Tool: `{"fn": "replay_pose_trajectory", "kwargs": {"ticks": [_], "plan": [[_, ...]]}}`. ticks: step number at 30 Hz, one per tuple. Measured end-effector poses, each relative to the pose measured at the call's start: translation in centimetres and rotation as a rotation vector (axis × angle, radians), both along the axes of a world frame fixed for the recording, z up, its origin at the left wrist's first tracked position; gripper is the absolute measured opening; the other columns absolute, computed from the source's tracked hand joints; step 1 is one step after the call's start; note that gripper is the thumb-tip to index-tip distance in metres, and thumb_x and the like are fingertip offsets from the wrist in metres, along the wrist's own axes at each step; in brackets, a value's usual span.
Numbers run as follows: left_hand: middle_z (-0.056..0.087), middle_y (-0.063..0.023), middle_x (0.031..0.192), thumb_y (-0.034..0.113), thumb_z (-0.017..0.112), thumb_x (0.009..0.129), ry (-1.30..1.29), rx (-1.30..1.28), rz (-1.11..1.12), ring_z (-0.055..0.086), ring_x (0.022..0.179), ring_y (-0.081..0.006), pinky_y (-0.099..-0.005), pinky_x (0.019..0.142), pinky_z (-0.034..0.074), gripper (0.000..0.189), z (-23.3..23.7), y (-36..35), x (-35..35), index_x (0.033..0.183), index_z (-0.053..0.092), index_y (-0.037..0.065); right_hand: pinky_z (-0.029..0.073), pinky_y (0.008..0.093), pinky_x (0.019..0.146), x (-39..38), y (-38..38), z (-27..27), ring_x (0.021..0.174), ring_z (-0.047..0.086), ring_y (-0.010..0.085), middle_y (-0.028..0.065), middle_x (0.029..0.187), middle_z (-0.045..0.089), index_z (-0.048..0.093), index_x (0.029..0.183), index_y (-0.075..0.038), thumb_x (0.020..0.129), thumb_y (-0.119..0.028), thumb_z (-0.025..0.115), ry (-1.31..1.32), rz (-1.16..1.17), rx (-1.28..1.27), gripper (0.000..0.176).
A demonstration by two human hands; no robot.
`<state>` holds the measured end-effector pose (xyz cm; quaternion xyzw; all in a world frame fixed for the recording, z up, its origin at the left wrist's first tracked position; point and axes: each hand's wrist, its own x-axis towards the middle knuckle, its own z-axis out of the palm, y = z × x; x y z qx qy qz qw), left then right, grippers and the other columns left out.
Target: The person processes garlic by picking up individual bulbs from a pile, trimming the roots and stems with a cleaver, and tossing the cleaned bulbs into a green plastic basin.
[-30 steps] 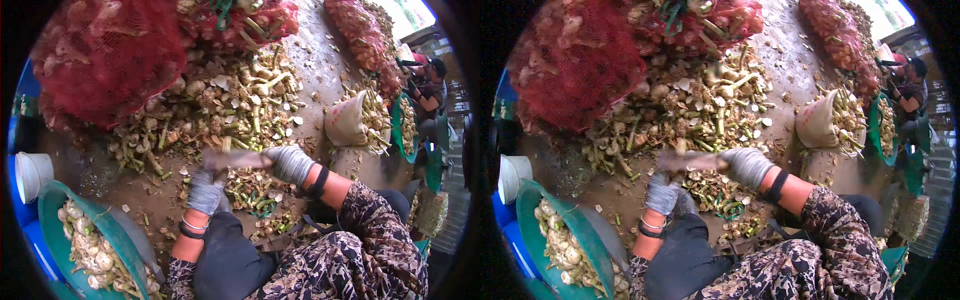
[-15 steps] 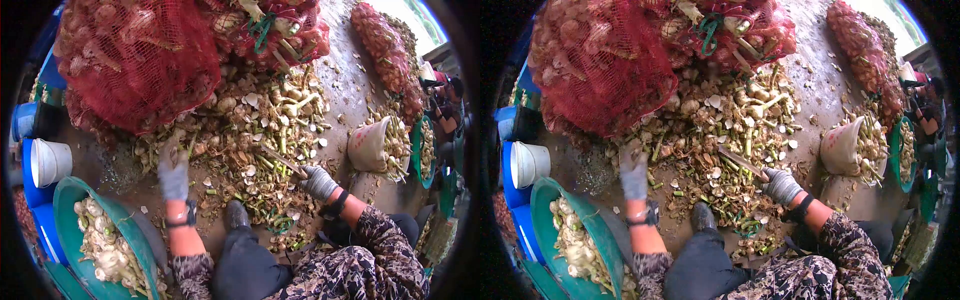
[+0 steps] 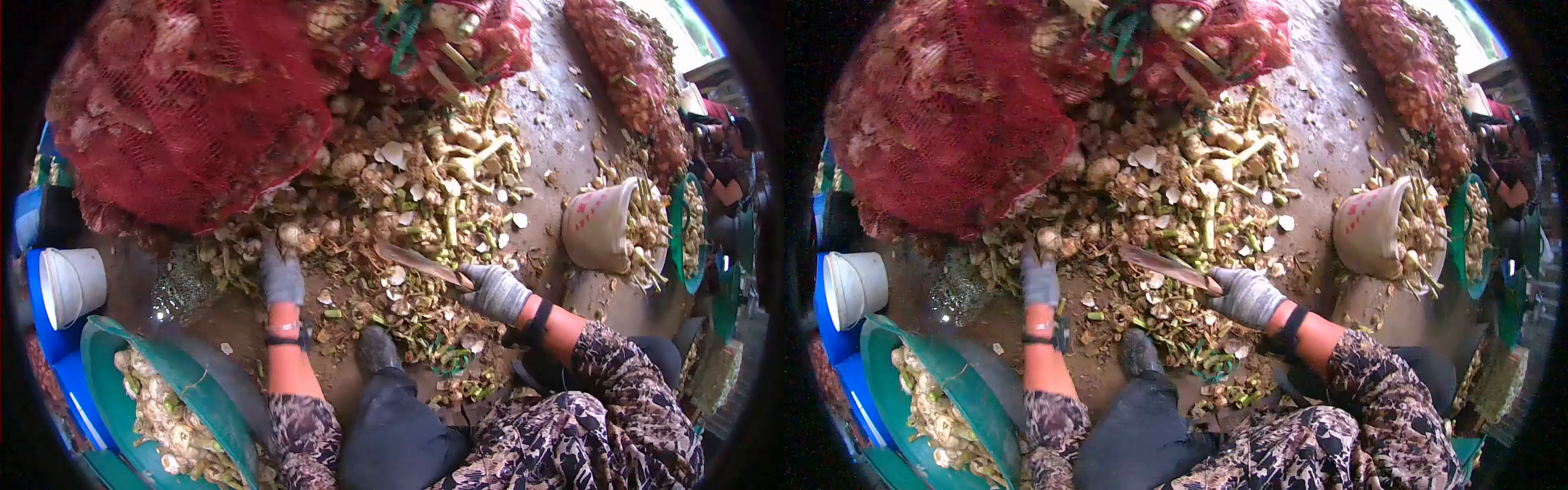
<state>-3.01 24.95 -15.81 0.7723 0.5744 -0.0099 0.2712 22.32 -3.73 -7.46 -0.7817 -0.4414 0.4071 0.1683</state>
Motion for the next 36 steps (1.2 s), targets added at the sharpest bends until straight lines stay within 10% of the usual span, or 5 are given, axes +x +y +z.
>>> {"fn": "replay_pose_trajectory", "kwargs": {"ticks": [2, 8, 22, 30, 36], "plan": [[0.052, -0.0097, 0.129, 0.008, 0.053, 0.096, -0.836, -0.302, 0.147, 0.051, 0.110, -0.0155, -0.0307, 0.094, 0.044, 0.050, 3.7, -4.7, 0.3, 0.143, 0.037, 0.002, 0.051, 0.0401, 0.069, -0.9, 0.5, 0.6, 0.076, 0.065, 0.0356, 0.0166, 0.083, 0.065, 0.063, 0.102, -0.009, 0.084, -0.033, 0.072, 0.007, 0.009, 0.076, 0.032], [0.055, -0.0072, 0.125, 0.019, 0.059, 0.096, -1.243, -0.883, 0.224, 0.054, 0.111, -0.0176, -0.0338, 0.098, 0.046, 0.045, 1.8, -10.8, -0.6, 0.136, 0.044, 0.005, 0.051, 0.0428, 0.064, -3.2, 2.4, 5.1, 0.076, 0.065, 0.0362, 0.0135, 0.080, 0.064, 0.060, 0.102, -0.012, 0.077, -0.021, 0.069, -0.071, 0.242, 0.093, 0.028], [0.062, -0.0099, 0.121, 0.016, 0.068, 0.088, -0.687, -0.139, -0.473, 0.059, 0.109, -0.0214, -0.0368, 0.095, 0.049, 0.048, 2.3, -15.0, -2.6, 0.131, 0.051, 0.004, 0.050, 0.0448, 0.060, -6.5, 0.2, 7.4, 0.072, 0.065, 0.0348, 0.0120, 0.074, 0.062, 0.060, 0.092, -0.013, 0.079, -0.019, 0.066, -0.199, 0.337, 0.207, 0.016], [0.059, -0.0109, 0.115, 0.014, 0.075, 0.080, -0.770, -0.281, -0.228, 0.059, 0.103, -0.0226, -0.0343, 0.091, 0.049, 0.061, 8.6, -16.1, -0.8, 0.131, 0.045, 0.005, 0.052, 0.0439, 0.065, -6.0, -0.2, 2.8, 0.079, 0.067, 0.0363, 0.0156, 0.085, 0.067, 0.061, 0.102, -0.011, 0.078, -0.013, 0.062, -0.232, 0.326, 0.146, 0.024], [0.059, -0.0090, 0.107, 0.014, 0.081, 0.076, -0.899, -0.233, -0.214, 0.059, 0.096, -0.0188, -0.0312, 0.085, 0.052, 0.064, 12.9, -14.9, -0.6, 0.127, 0.044, 0.004, 0.052, 0.0383, 0.069, -1.8, -2.9, -0.9, 0.073, 0.066, 0.0274, 0.0166, 0.084, 0.067, 0.064, 0.105, -0.009, 0.091, -0.034, 0.066, 0.019, -0.235, 0.017, 0.029]]}}
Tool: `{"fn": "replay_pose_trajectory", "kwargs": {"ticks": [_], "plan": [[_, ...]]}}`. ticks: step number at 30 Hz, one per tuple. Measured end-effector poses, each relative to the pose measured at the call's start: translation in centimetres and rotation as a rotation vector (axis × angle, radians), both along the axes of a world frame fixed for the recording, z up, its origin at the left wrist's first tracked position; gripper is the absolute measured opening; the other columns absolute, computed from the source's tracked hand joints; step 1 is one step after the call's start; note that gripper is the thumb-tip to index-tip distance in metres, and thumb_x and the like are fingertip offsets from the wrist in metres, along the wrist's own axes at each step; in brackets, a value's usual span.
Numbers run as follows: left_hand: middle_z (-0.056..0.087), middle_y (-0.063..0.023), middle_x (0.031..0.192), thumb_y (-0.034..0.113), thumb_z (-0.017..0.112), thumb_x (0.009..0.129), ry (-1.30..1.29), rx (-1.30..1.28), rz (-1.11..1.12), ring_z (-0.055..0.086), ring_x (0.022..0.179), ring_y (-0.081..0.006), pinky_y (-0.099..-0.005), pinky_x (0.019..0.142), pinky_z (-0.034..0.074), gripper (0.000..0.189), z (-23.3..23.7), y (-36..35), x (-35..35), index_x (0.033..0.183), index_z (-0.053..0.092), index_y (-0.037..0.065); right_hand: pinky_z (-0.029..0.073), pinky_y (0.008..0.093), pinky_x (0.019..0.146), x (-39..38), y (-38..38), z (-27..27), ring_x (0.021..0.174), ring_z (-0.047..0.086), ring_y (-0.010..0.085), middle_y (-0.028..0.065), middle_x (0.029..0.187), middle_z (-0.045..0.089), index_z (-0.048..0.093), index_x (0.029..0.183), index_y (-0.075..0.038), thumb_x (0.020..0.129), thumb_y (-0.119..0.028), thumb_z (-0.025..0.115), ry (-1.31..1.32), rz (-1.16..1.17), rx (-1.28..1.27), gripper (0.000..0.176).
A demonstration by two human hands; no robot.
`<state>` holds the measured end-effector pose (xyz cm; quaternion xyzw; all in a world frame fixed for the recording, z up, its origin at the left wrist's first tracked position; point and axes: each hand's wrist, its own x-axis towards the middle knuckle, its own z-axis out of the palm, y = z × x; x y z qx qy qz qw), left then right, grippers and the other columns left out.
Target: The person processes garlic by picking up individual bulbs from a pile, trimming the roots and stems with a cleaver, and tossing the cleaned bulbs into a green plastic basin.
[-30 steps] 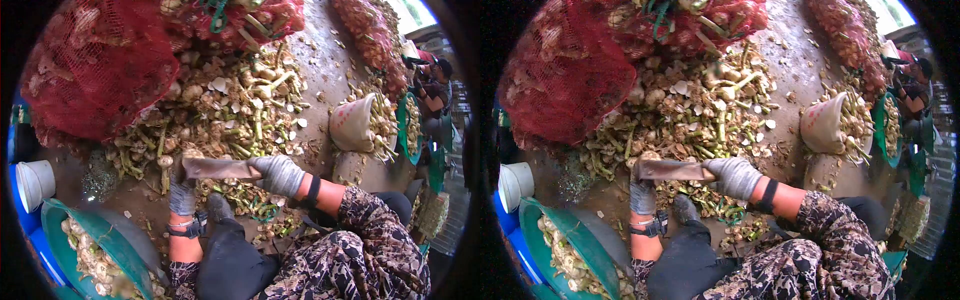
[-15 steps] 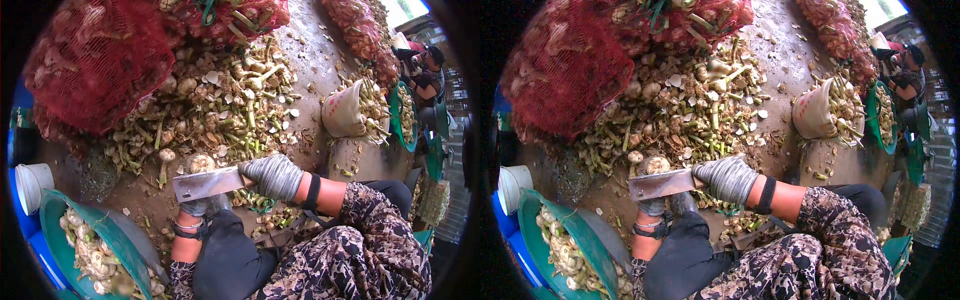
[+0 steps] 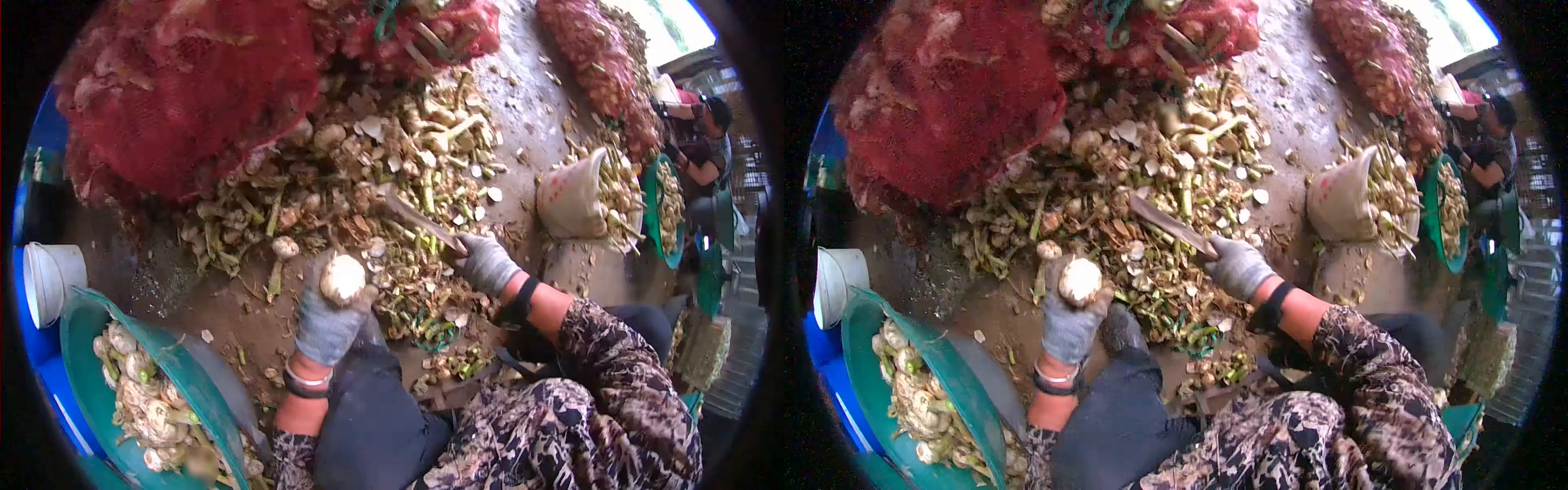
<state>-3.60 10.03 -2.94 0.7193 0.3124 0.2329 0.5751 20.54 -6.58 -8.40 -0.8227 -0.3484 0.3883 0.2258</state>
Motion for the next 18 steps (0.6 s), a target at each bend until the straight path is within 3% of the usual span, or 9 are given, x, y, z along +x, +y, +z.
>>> {"fn": "replay_pose_trajectory", "kwargs": {"ticks": [3, 5, 7, 8, 9, 11, 15, 16, 18], "plan": [[0.054, -0.0099, 0.113, 0.015, 0.082, 0.072, -0.107, -0.144, -0.084, 0.056, 0.101, -0.0241, -0.0336, 0.088, 0.049, 0.066, -2.2, -1.2, 2.6, 0.126, 0.046, 0.005, 0.050, 0.0327, 0.073, -3.7, 3.4, 2.8, 0.074, 0.058, 0.0147, 0.0081, 0.082, 0.066, 0.064, 0.105, -0.005, 0.088, -0.051, 0.067, 0.454, -0.100, 0.267, 0.049], [0.053, -0.0110, 0.118, 0.016, 0.085, 0.067, 0.129, 0.504, -0.187, 0.055, 0.106, -0.0266, -0.0372, 0.092, 0.048, 0.073, -3.0, -0.8, 3.1, 0.127, 0.045, 0.005, 0.050, 0.0312, 0.074, -4.6, 5.6, 7.4, 0.084, 0.059, 0.0105, 0.0003, 0.091, 0.067, 0.066, 0.105, -0.007, 0.088, -0.051, 0.067, 0.827, -0.144, 0.129, 0.047], [0.051, -0.0127, 0.123, 0.020, 0.080, 0.073, -0.051, 0.309, -0.169, 0.052, 0.112, -0.0293, -0.0423, 0.097, 0.045, 0.067, -4.2, -0.3, 2.6, 0.129, 0.046, 0.006, 0.050, 0.0300, 0.078, -4.9, 6.6, 7.3, 0.089, 0.060, 0.0098, 0.0004, 0.095, 0.067, 0.065, 0.109, -0.006, 0.086, -0.045, 0.071, 0.646, -0.077, 0.138, 0.045], [0.051, -0.0127, 0.124, 0.024, 0.074, 0.079, -0.263, -0.522, -0.146, 0.052, 0.112, -0.0286, -0.0423, 0.096, 0.045, 0.060, -6.5, 0.3, 1.8, 0.129, 0.046, 0.007, 0.050, 0.0298, 0.081, -5.0, 6.6, 6.1, 0.090, 0.060, 0.0097, 0.0011, 0.096, 0.067, 0.064, 0.111, -0.006, 0.085, -0.042, 0.074, 0.654, -0.089, 0.311, 0.045], [0.053, -0.0119, 0.122, 0.029, 0.067, 0.085, -0.255, -0.525, -0.094, 0.053, 0.109, -0.0264, -0.0396, 0.092, 0.047, 0.052, -7.7, -0.2, 1.8, 0.129, 0.047, 0.007, 0.050, 0.0295, 0.083, -5.3, 7.1, 5.8, 0.090, 0.060, 0.0096, 0.0018, 0.097, 0.067, 0.063, 0.113, -0.006, 0.084, -0.038, 0.076, 0.663, -0.098, 0.483, 0.045], [0.057, -0.0102, 0.118, 0.037, 0.052, 0.098, -0.241, -0.530, 0.008, 0.057, 0.103, -0.0220, -0.0342, 0.082, 0.052, 0.042, -10.2, -1.1, 1.6, 0.127, 0.049, 0.007, 0.050, 0.0302, 0.087, -5.2, 6.1, 5.7, 0.093, 0.060, 0.0106, 0.0032, 0.099, 0.068, 0.060, 0.117, -0.006, 0.081, -0.035, 0.079, 0.549, -0.065, 0.399, 0.050], [0.061, -0.0089, 0.111, 0.029, 0.052, 0.099, -0.193, -0.778, -0.185, 0.058, 0.096, -0.0165, -0.0306, 0.076, 0.052, 0.028, -12.9, -0.4, 1.6, 0.115, 0.057, 0.006, 0.051, 0.0371, 0.084, -4.0, 5.5, 6.6, 0.094, 0.066, 0.0275, 0.0153, 0.101, 0.066, 0.058, 0.119, -0.007, 0.077, -0.045, 0.079, 0.177, 0.292, 0.251, 0.060], [0.059, -0.0095, 0.119, 0.027, 0.054, 0.099, 0.034, -0.472, -0.382, 0.057, 0.106, -0.0196, -0.0341, 0.087, 0.048, 0.034, -14.4, 0.4, 1.4, 0.127, 0.051, 0.008, 0.052, 0.0384, 0.083, -3.5, 5.2, 7.6, 0.093, 0.066, 0.0303, 0.0156, 0.101, 0.066, 0.058, 0.118, -0.007, 0.078, -0.044, 0.078, 0.091, 0.366, 0.256, 0.058], [0.054, -0.0100, 0.128, 0.031, 0.054, 0.098, 0.086, -0.006, -0.394, 0.052, 0.115, -0.0221, -0.0365, 0.098, 0.041, 0.043, -15.8, -0.9, 0.0, 0.134, 0.046, 0.008, 0.052, 0.0396, 0.081, -2.7, 4.7, 8.3, 0.091, 0.066, 0.0331, 0.0160, 0.101, 0.066, 0.059, 0.116, -0.007, 0.079, -0.044, 0.077, 0.007, 0.440, 0.263, 0.055]]}}
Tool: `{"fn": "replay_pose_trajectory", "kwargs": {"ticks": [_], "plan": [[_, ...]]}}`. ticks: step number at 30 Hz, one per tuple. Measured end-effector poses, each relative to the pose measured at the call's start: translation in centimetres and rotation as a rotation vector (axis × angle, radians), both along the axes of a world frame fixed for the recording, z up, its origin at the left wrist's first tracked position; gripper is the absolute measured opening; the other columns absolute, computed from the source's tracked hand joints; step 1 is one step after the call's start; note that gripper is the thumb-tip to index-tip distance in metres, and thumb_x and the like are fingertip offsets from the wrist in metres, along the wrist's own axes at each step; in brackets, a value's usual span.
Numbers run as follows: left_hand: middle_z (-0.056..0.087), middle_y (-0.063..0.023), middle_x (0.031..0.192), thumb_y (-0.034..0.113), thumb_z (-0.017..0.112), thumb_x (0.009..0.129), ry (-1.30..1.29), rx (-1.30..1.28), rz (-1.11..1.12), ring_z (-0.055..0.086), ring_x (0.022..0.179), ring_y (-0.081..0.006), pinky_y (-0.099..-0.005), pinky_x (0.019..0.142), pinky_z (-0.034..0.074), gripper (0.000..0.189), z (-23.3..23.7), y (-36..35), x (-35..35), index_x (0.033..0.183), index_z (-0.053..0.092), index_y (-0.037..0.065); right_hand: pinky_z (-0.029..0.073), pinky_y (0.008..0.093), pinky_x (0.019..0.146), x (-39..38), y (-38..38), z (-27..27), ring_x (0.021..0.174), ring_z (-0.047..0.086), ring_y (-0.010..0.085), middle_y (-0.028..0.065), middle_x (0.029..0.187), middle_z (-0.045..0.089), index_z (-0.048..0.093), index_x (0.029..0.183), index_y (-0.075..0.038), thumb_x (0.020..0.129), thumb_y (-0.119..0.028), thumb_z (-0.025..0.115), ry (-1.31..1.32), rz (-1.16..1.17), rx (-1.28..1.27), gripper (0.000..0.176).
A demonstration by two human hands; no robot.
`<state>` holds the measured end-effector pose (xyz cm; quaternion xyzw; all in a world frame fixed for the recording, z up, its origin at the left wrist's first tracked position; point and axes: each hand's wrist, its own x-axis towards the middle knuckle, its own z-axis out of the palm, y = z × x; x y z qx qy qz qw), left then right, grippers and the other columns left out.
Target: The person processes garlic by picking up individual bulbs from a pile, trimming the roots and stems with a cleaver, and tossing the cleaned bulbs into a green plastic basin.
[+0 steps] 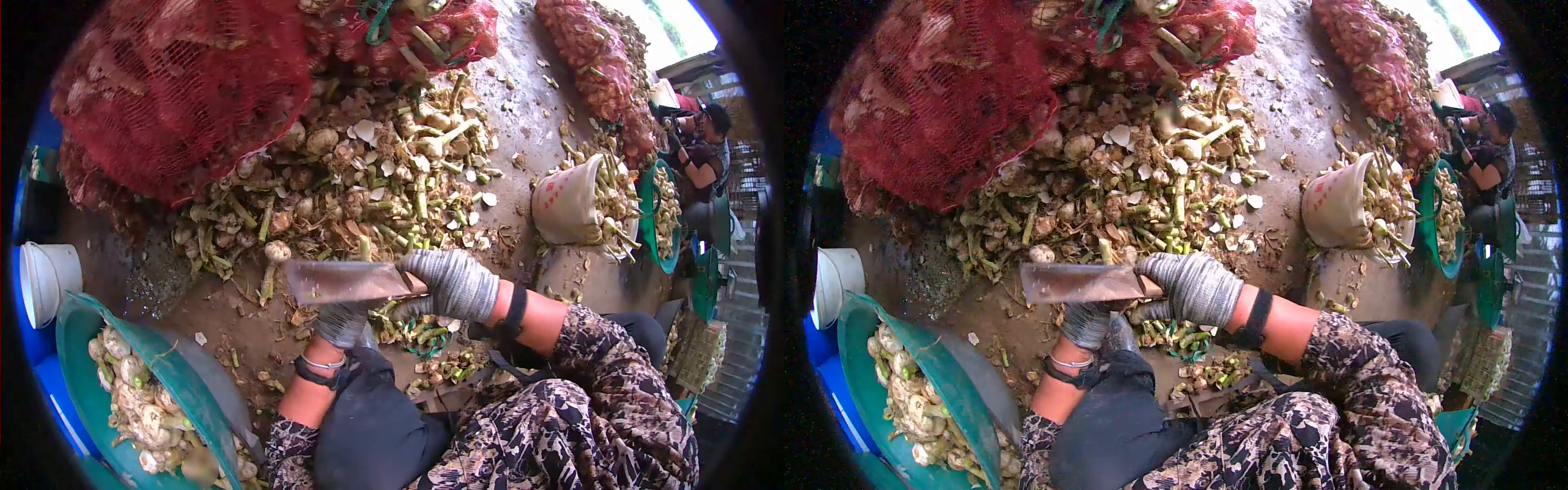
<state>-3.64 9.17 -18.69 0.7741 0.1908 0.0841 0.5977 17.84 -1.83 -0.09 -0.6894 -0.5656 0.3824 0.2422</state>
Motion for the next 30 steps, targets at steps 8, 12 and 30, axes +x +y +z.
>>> {"fn": "replay_pose_trajectory", "kwargs": {"ticks": [8, 12, 30], "plan": [[0.061, -0.0077, 0.106, 0.018, 0.065, 0.089, -0.454, -0.484, 0.592, 0.060, 0.091, -0.0207, -0.0325, 0.075, 0.050, 0.041, 19.3, 2.3, 0.3, 0.125, 0.053, 0.004, 0.052, 0.0416, 0.070, 5.8, -5.7, -7.9, 0.076, 0.066, 0.0316, 0.0167, 0.084, 0.067, 0.065, 0.098, -0.009, 0.084, -0.033, 0.071, -0.096, -0.377, -0.263, 0.028], [0.046, -0.0074, 0.137, 0.018, 0.082, 0.065, -1.329, -1.081, 0.242, 0.055, 0.112, -0.0275, -0.0470, 0.088, 0.047, 0.090, 28.4, 4.2, -4.8, 0.142, 0.036, 0.005, 0.052, 0.0389, 0.069, 5.0, -6.2, -6.4, 0.071, 0.064, 0.0286, 0.0149, 0.080, 0.067, 0.066, 0.101, -0.008, 0.083, -0.032, 0.073, -0.028, -0.434, -0.240, 0.031], [0.057, -0.0132, 0.127, 0.027, 0.071, 0.083, 0.283, -0.150, 0.665, 0.057, 0.109, -0.0301, -0.0430, 0.095, 0.048, 0.060, -5.4, 10.1, -2.1, 0.135, 0.047, 0.011, 0.052, 0.0437, 0.069, 0.6, -0.2, -6.1, 0.081, 0.065, 0.0360, 0.0147, 0.086, 0.066, 0.061, 0.101, -0.011, 0.081, -0.028, 0.069, -0.196, -0.058, -0.126, 0.027]]}}
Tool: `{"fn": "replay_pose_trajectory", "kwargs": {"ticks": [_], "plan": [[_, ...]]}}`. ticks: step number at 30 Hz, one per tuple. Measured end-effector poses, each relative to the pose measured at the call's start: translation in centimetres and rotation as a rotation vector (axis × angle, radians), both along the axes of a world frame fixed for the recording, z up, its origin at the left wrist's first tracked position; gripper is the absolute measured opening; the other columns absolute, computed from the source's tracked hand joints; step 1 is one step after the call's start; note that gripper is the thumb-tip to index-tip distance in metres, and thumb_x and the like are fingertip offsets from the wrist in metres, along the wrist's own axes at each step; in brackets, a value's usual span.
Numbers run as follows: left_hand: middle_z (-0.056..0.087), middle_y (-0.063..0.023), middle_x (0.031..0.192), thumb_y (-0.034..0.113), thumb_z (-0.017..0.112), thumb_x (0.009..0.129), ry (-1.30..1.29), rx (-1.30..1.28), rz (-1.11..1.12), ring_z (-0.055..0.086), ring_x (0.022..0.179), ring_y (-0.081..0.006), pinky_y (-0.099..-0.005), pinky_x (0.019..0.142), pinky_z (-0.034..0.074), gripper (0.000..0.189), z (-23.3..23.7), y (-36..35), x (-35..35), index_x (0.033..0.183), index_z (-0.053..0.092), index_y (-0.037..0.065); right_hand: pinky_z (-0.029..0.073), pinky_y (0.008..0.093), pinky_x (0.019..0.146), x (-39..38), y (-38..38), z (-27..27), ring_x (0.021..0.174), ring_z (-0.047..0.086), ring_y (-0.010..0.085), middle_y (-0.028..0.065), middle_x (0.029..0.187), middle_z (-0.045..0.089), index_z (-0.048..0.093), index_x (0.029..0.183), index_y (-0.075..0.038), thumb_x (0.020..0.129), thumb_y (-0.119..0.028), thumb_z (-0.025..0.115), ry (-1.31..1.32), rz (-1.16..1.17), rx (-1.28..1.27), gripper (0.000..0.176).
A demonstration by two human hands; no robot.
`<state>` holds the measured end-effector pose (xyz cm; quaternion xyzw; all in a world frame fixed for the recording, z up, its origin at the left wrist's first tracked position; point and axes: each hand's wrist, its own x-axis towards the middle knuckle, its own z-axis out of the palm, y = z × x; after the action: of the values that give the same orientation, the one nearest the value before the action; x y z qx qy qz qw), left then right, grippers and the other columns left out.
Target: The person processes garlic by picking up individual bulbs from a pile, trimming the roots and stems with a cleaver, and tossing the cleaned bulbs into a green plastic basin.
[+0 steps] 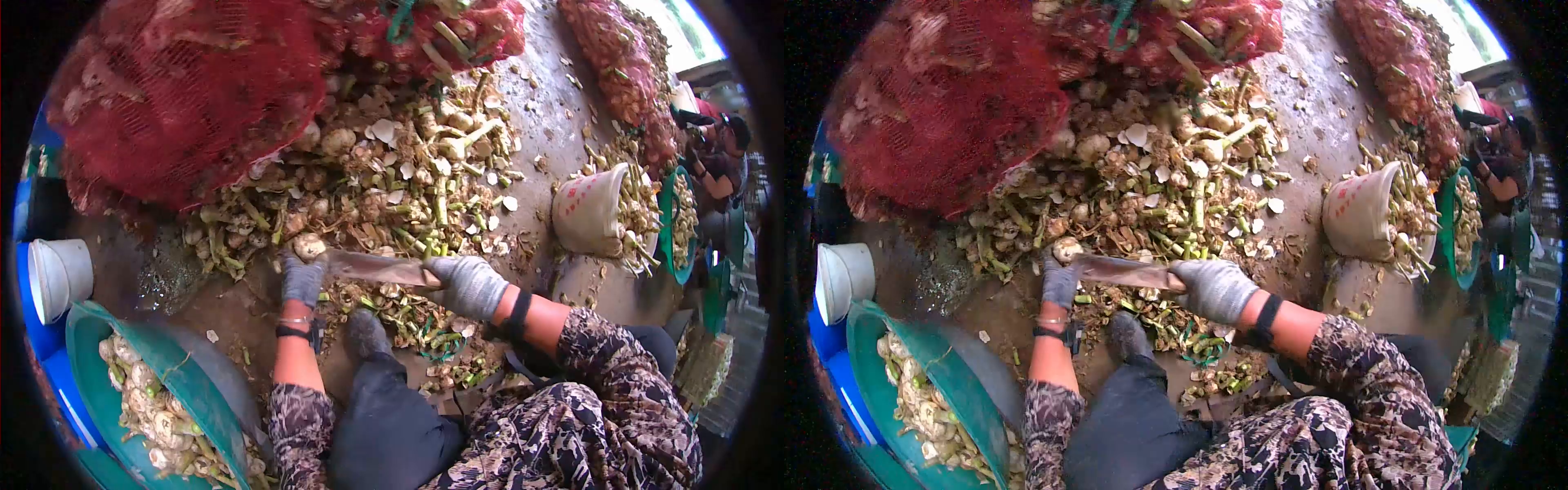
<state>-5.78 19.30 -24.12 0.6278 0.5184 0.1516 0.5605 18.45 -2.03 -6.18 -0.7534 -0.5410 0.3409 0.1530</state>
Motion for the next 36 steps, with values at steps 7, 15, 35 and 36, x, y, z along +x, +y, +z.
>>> {"fn": "replay_pose_trajectory", "kwargs": {"ticks": [7, 15, 35, 36], "plan": [[0.052, -0.0098, 0.134, 0.024, 0.059, 0.094, -0.268, 0.167, -0.412, 0.053, 0.117, -0.0227, -0.0398, 0.098, 0.046, 0.047, 3.1, -7.9, -1.0, 0.137, 0.047, 0.010, 0.050, 0.0444, 0.066, -0.5, 2.1, 3.2, 0.081, 0.065, 0.0373, 0.0151, 0.082, 0.065, 0.059, 0.097, -0.008, 0.078, -0.014, 0.065, 0.048, 0.183, 0.109, 0.021], [0.057, -0.0104, 0.129, 0.024, 0.062, 0.091, -0.269, 0.165, -0.435, 0.056, 0.114, -0.0241, -0.0391, 0.096, 0.047, 0.048, 6.6, -9.4, -2.0, 0.135, 0.048, 0.009, 0.051, 0.0458, 0.064, -1.4, 0.4, 5.2, 0.076, 0.066, 0.0368, 0.0140, 0.077, 0.063, 0.060, 0.094, -0.010, 0.081, -0.014, 0.059, -0.049, 0.267, -0.010, 0.014], [0.058, -0.0096, 0.114, 0.012, 0.085, 0.066, -0.409, 0.087, -0.152, 0.060, 0.101, -0.0203, -0.0343, 0.087, 0.052, 0.070, 18.8, -9.5, 3.8, 0.123, 0.045, 0.006, 0.052, 0.0399, 0.070, 4.7, -4.7, -5.1, 0.079, 0.066, 0.0275, 0.0137, 0.085, 0.069, 0.063, 0.111, -0.008, 0.092, -0.039, 0.060, -0.137, -0.293, -0.013, 0.036], [0.056, -0.0104, 0.117, 0.017, 0.089, 0.063, -0.346, 0.172, -0.214, 0.059, 0.102, -0.0205, -0.0360, 0.089, 0.052, 0.074, 18.9, -9.3, 4.2, 0.122, 0.046, 0.007, 0.051, 0.0364, 0.072, 3.6, -4.7, -3.8, 0.080, 0.064, 0.0212, 0.0100, 0.086, 0.068, 0.063, 0.111, -0.008, 0.093, -0.045, 0.061, -0.044, -0.168, 0.080, 0.041]]}}
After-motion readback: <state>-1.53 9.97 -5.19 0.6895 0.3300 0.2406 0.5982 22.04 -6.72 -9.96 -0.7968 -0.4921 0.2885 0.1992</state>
